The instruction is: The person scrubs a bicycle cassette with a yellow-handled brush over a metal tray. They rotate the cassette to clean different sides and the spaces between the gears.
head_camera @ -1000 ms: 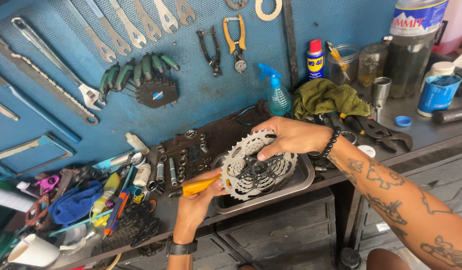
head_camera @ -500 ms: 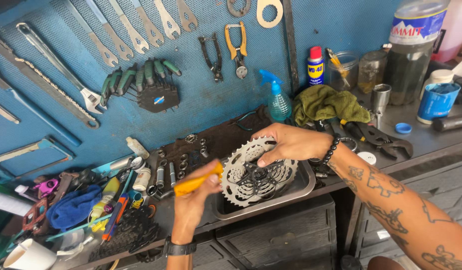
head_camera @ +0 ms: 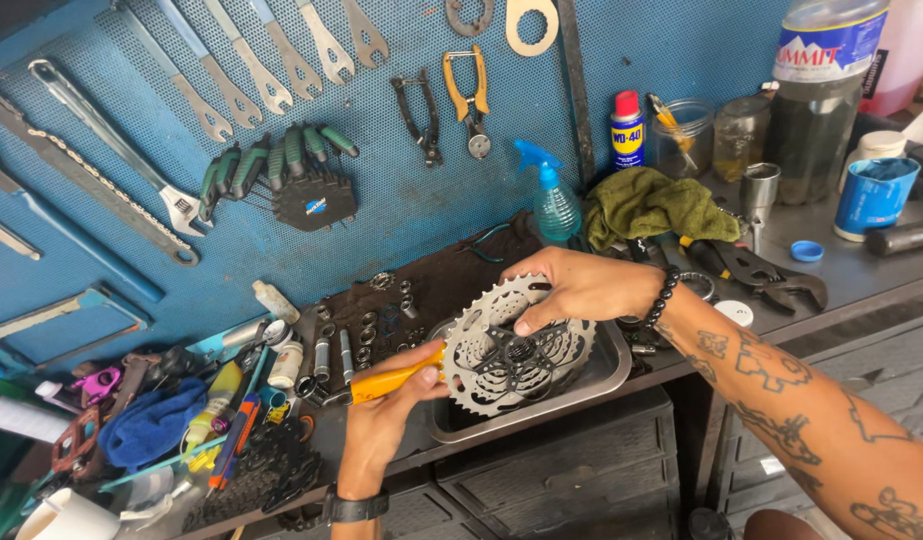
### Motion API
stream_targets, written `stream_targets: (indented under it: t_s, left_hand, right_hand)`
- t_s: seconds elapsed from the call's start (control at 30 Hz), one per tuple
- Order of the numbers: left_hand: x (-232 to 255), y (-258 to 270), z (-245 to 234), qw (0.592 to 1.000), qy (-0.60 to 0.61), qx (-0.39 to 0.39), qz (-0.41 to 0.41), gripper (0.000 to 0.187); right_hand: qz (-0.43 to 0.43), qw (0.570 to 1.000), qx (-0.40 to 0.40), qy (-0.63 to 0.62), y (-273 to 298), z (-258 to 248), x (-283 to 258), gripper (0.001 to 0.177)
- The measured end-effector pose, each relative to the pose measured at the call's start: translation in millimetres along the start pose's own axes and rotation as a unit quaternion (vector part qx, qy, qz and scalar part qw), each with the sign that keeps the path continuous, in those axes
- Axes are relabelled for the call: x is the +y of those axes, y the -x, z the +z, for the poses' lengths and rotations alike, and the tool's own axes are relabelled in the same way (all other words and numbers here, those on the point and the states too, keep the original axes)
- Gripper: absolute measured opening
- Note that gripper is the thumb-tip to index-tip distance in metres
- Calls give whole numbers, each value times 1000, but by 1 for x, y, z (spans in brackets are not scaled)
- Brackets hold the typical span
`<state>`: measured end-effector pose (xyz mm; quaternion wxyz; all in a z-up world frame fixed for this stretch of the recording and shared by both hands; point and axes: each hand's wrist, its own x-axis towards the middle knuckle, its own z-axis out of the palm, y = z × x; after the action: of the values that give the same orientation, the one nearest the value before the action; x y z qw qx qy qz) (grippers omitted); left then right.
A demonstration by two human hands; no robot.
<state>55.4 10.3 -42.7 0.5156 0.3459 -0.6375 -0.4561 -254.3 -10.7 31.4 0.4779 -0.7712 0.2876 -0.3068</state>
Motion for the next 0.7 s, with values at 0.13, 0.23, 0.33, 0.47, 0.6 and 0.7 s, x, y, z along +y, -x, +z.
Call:
stream_targets:
  t_s: [0.13,0.23,0.33,0.47,0.6,0.7]
  left_hand:
    - [-5,-2,3,1000,5,8,9,38]
    - [-7,5,-1,999,-41,-12,-32,39]
    - [-6,-1,2,999,-5,-11,33,39]
    - [-9,3,8,999,-36,18,24,37]
    - [-16,8,9,1000,-26,7,5,34]
    - [-16,5,9,999,-26,8,19,33]
  right_hand:
    - [-4,1000,-2,10,-1,1,1,35]
    - [-15,1000,1,22,1,-2,2,35]
    - [-11,1000,-4,17,0,-2,3,35]
    - [-21,1000,2,11,2,-4,5,34]
    - [-4,1000,10,20,3,-5,5,36]
    - [-12,1000,6,12,2,-5,5,35]
